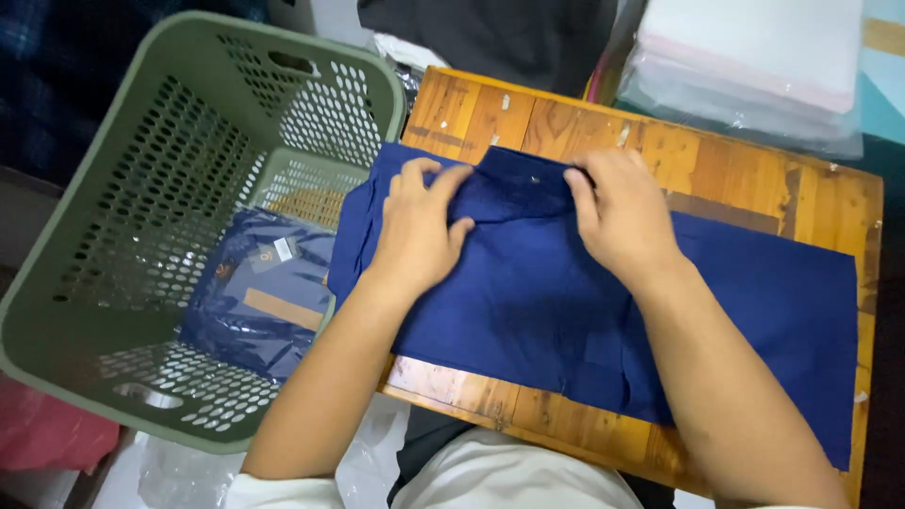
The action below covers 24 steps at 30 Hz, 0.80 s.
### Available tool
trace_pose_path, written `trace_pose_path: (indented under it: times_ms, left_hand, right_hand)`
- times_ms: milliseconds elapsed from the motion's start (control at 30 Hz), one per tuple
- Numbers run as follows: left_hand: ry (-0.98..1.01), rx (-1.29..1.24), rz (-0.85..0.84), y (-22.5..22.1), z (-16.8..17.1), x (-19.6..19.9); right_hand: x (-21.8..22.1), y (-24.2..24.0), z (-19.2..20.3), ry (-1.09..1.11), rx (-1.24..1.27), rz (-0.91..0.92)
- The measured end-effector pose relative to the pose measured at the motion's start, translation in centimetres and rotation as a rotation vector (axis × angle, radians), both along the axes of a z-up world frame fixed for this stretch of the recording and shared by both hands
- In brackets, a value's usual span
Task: Folding a blue collared shirt and inserting it into a clear plastic packaging sleeve on a wooden table.
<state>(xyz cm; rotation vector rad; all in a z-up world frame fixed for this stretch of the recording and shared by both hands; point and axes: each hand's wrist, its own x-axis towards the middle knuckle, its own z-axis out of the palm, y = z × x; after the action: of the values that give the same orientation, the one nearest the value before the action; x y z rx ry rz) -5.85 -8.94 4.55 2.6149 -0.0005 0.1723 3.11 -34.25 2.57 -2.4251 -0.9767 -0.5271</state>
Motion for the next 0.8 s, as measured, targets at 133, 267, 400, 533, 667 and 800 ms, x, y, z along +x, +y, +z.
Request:
trace_pose_path:
  times_ms: [133, 267, 400, 533, 667, 800]
  left_hand:
    - [0.143, -0.034, 0.121, 1.3, -3.1, 3.6]
    - [0.062, -0.144, 0.152, 2.1, -4.6, 4.8]
    - [-0.076, -0.272, 0.102, 1.9, -3.4, 3.7]
    - [-0.040, -0.142, 0.090, 1.8, -3.7, 3.6]
    - [0.109, -0.064, 0.048, 1.5, -2.7, 4.1]
    - [0.127, 0.066, 0.049, 2.1, -4.5, 5.1]
  right_hand:
    - [3.6, 2.6, -1.9, -0.054, 0.075, -0.015]
    - [6.1, 3.9, -3.6, 0.003, 0.194, -0.073]
    - [4.0, 5.3, -1.1, 0.198, 0.423, -0.122]
    - [1.2, 5.8, 0.3, 0.219, 0.225, -0.179]
    - [1.7, 3.7, -2.3, 0.474, -0.124, -0.372]
    - [1.8, 2.1, -3.1, 0.549, -0.279, -0.427]
